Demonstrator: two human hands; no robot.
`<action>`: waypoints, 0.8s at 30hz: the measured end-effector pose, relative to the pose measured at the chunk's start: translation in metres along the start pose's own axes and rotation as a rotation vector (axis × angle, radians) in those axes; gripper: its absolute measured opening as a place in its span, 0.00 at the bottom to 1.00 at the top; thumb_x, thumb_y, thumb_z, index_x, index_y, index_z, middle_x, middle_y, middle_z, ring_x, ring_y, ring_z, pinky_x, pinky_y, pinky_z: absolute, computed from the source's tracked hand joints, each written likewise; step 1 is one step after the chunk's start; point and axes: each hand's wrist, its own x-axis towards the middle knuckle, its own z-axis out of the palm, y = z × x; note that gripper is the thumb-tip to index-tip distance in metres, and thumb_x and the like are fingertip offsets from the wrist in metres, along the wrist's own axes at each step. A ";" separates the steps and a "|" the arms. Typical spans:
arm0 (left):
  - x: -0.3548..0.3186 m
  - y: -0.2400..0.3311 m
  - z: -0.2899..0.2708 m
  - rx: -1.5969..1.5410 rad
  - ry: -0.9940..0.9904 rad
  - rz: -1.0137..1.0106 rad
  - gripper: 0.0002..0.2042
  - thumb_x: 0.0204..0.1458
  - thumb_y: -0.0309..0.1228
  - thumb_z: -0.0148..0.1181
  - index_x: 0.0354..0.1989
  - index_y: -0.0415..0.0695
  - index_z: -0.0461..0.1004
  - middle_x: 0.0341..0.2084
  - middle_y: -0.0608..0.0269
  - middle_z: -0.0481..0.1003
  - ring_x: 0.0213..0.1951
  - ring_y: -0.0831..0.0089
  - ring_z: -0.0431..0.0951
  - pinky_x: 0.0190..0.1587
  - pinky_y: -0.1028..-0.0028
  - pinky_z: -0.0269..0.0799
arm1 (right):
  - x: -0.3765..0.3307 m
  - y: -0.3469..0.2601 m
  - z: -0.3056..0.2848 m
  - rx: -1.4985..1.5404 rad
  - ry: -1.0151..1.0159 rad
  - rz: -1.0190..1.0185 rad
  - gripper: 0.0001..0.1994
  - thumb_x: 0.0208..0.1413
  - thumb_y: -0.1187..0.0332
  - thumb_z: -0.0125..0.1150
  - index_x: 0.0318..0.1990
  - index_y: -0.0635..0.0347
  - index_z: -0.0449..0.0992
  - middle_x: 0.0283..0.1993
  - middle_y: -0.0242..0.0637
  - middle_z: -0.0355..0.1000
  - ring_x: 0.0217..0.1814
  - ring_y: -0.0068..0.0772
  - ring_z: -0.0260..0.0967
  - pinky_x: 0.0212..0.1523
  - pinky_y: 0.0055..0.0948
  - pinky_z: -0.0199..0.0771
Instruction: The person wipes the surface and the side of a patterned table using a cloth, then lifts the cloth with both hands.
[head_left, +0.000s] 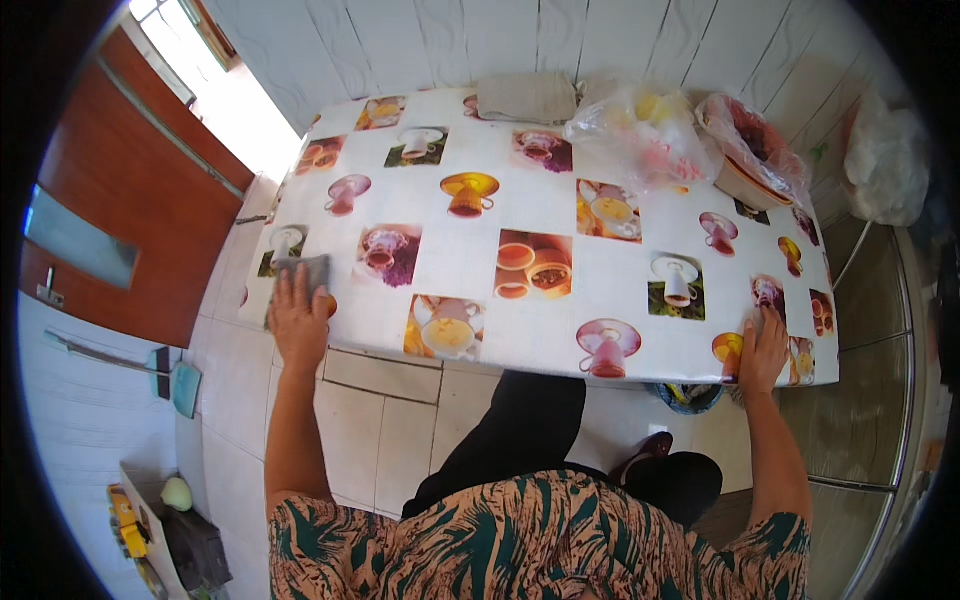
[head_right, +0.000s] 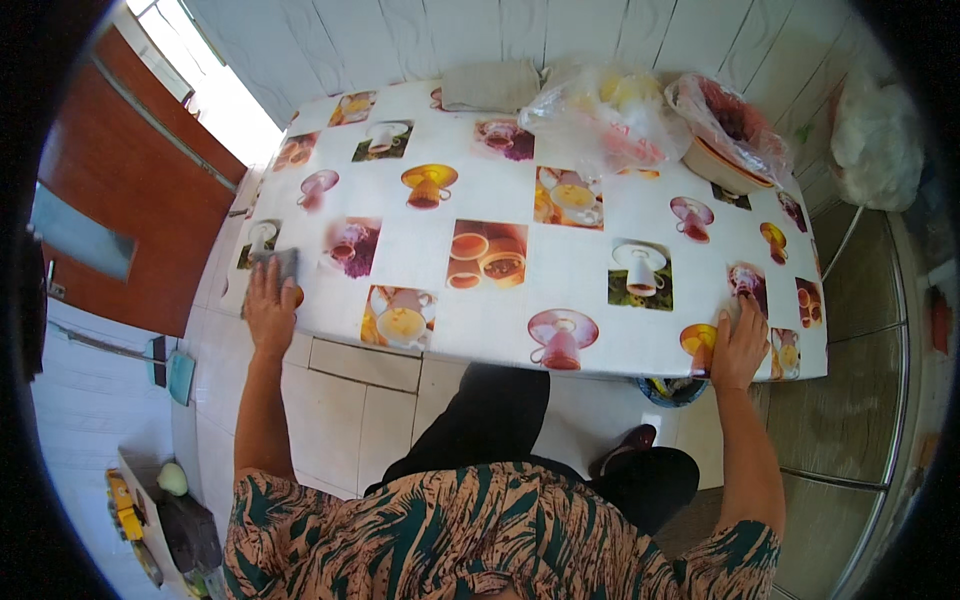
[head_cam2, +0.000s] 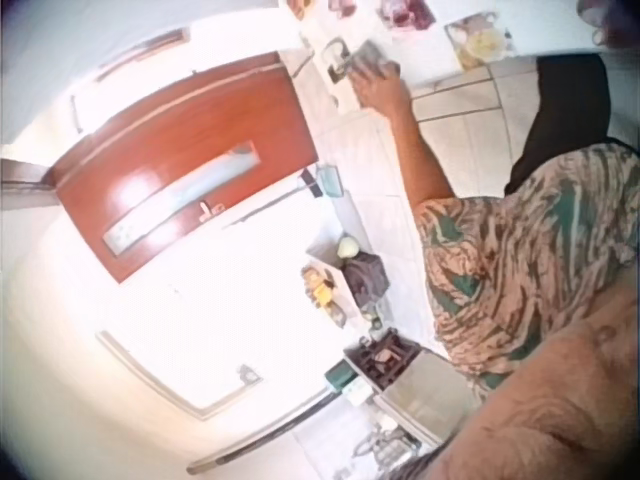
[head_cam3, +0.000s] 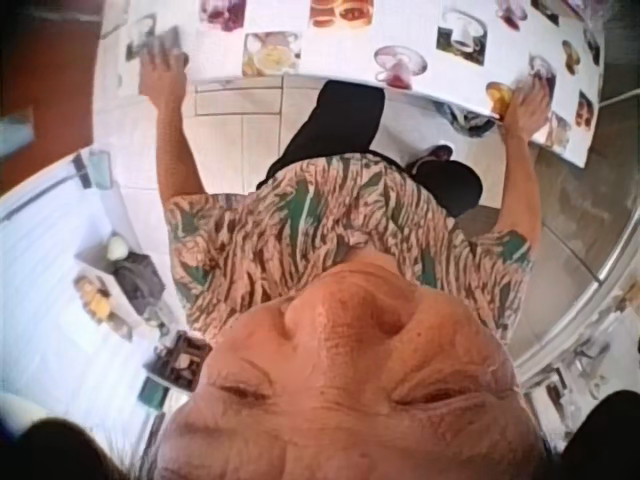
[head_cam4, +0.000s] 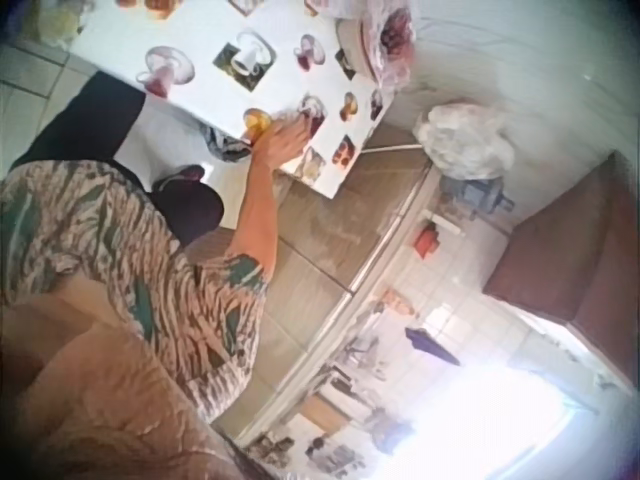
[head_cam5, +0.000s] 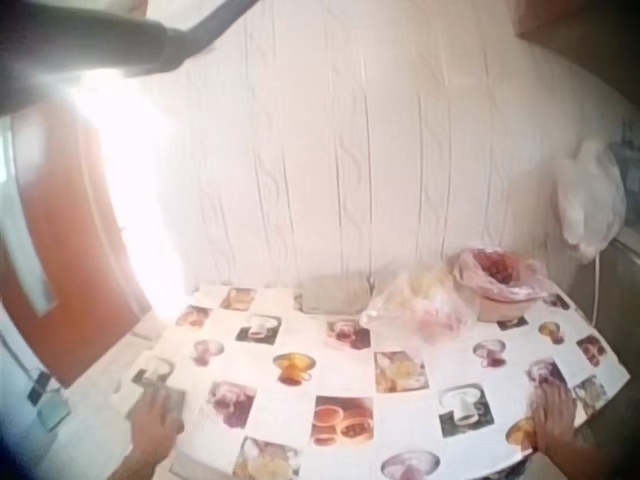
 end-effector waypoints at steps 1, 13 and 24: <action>0.008 -0.003 -0.002 0.058 -0.003 -0.069 0.28 0.60 0.49 0.46 0.69 0.55 0.58 0.67 0.51 0.58 0.67 0.53 0.55 0.66 0.52 0.46 | 0.000 0.000 0.002 0.000 0.004 0.001 0.22 0.62 0.58 0.49 0.61 0.56 0.65 0.65 0.39 0.61 0.67 0.45 0.56 0.64 0.49 0.53; 0.125 0.171 0.053 -0.168 -0.069 0.429 0.27 0.60 0.47 0.44 0.68 0.56 0.58 0.68 0.52 0.54 0.69 0.50 0.51 0.68 0.48 0.43 | 0.001 0.002 -0.003 0.064 0.016 -0.064 0.22 0.61 0.62 0.48 0.60 0.62 0.65 0.63 0.48 0.62 0.65 0.52 0.57 0.64 0.47 0.54; 0.285 0.182 0.119 0.070 -0.157 0.142 0.29 0.60 0.55 0.38 0.70 0.63 0.54 0.70 0.58 0.53 0.71 0.56 0.49 0.69 0.48 0.42 | 0.003 -0.001 -0.010 0.063 -0.065 -0.054 0.23 0.61 0.62 0.45 0.61 0.63 0.64 0.64 0.50 0.61 0.66 0.53 0.56 0.67 0.48 0.50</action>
